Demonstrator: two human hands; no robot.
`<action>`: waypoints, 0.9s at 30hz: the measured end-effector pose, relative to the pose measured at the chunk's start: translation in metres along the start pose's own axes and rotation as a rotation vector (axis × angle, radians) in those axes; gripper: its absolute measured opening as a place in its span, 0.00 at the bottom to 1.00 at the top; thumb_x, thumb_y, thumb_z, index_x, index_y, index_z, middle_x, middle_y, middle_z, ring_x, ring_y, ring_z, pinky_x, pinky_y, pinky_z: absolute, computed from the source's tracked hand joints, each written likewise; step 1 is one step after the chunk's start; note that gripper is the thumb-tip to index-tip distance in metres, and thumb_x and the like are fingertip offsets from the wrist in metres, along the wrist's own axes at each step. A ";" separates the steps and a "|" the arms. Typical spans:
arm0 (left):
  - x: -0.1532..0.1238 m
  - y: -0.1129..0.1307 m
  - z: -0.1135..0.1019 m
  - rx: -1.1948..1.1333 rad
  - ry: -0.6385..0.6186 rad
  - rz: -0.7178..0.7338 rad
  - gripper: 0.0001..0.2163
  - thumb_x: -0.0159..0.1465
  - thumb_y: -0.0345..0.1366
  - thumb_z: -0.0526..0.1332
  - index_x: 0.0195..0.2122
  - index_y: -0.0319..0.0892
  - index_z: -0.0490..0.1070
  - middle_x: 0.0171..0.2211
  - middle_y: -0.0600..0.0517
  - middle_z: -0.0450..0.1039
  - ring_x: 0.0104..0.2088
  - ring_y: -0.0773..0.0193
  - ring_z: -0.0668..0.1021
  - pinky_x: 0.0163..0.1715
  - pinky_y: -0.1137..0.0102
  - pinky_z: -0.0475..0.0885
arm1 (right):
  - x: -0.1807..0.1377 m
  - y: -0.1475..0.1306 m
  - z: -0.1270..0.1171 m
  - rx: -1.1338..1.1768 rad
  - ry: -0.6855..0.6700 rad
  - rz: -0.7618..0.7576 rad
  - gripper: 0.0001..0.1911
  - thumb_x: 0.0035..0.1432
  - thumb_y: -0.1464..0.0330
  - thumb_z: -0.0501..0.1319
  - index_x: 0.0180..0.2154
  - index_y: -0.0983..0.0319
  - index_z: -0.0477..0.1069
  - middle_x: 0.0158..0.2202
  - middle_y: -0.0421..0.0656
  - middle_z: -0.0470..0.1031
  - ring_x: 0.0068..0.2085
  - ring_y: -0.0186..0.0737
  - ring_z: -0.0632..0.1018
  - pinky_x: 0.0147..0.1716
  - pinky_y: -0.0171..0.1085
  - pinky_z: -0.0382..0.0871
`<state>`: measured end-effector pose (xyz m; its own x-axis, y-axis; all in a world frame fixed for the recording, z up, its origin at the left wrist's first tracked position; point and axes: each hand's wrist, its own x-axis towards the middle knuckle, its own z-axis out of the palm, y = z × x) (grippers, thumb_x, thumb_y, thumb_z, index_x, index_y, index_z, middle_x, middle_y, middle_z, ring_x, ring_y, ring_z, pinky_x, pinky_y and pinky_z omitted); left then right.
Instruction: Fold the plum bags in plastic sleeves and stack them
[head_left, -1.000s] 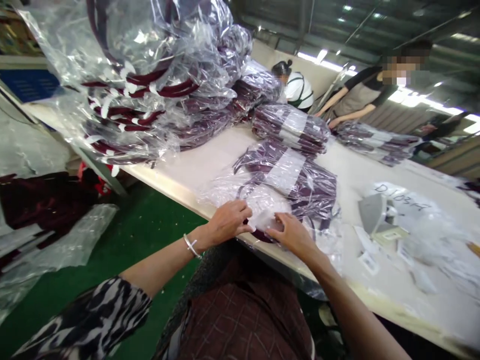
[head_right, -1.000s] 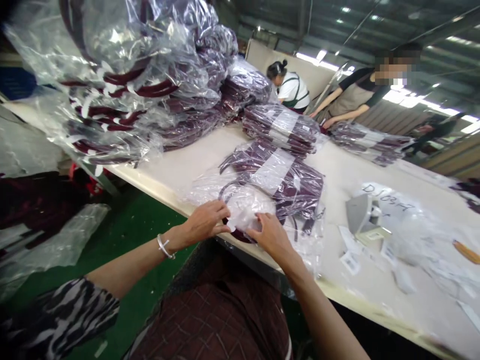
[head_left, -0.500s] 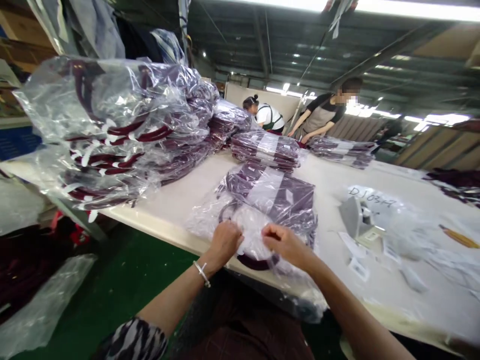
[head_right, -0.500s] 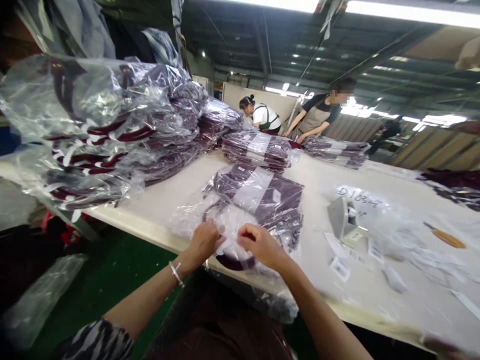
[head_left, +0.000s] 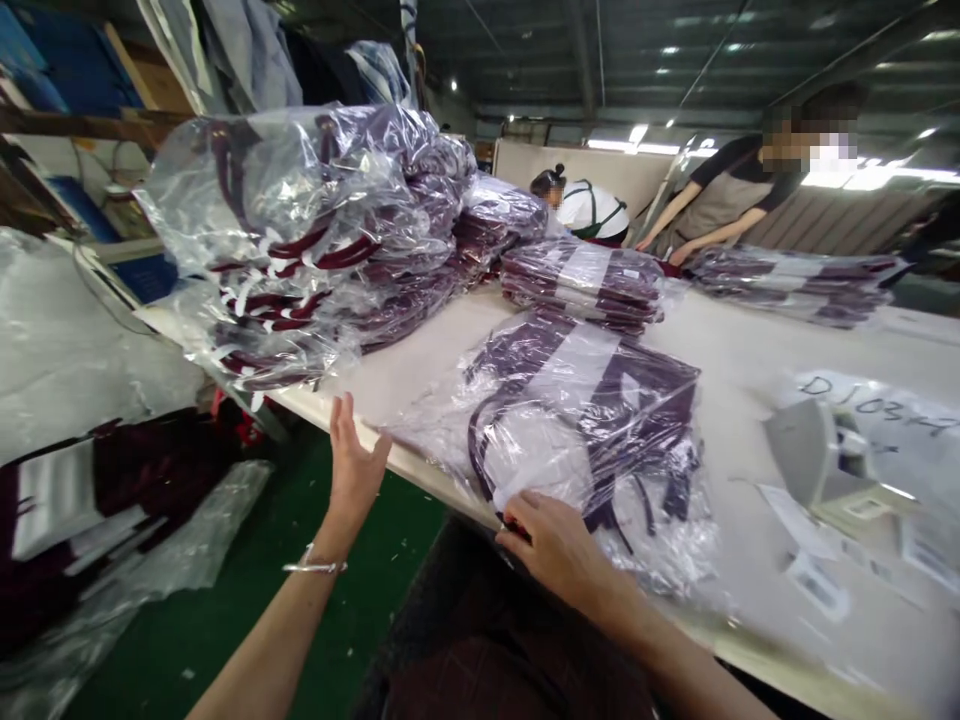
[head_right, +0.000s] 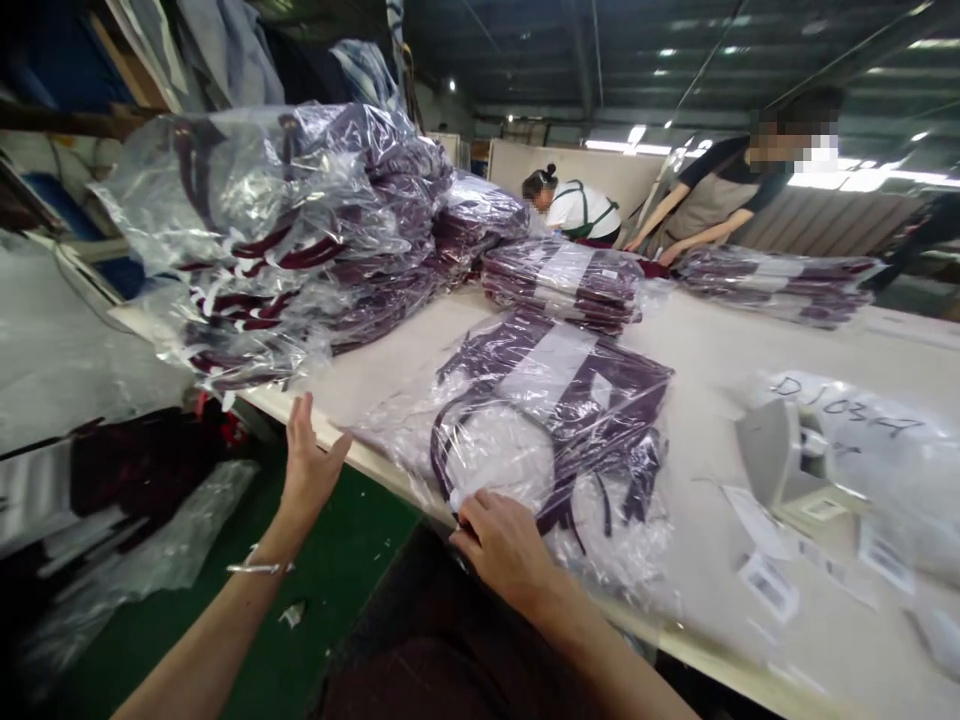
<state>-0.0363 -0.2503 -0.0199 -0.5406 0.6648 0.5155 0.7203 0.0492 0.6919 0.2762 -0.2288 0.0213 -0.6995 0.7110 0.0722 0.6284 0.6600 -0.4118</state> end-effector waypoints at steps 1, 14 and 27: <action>0.003 -0.001 -0.003 0.097 -0.037 0.092 0.37 0.64 0.37 0.62 0.72 0.46 0.46 0.73 0.39 0.47 0.73 0.43 0.51 0.69 0.44 0.56 | -0.001 -0.003 0.004 -0.011 0.040 -0.022 0.05 0.61 0.66 0.69 0.36 0.60 0.74 0.36 0.41 0.77 0.38 0.41 0.77 0.38 0.37 0.65; 0.040 -0.009 -0.007 0.452 -0.220 -0.036 0.08 0.71 0.38 0.53 0.44 0.45 0.70 0.40 0.49 0.78 0.39 0.57 0.79 0.35 0.69 0.68 | 0.010 -0.004 0.027 -0.272 0.200 0.032 0.11 0.59 0.74 0.65 0.43 0.59 0.70 0.40 0.45 0.74 0.42 0.49 0.73 0.41 0.43 0.65; 0.066 -0.025 -0.029 0.255 -0.140 0.039 0.15 0.68 0.46 0.52 0.49 0.45 0.69 0.48 0.44 0.77 0.44 0.51 0.81 0.46 0.57 0.77 | 0.010 -0.005 0.049 -0.119 0.086 -0.199 0.05 0.60 0.64 0.67 0.37 0.58 0.75 0.41 0.42 0.78 0.43 0.45 0.76 0.44 0.42 0.70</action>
<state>-0.1023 -0.2296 0.0116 -0.4580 0.7653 0.4523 0.8349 0.1955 0.5145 0.2496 -0.2368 -0.0203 -0.7849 0.5791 0.2205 0.5205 0.8092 -0.2725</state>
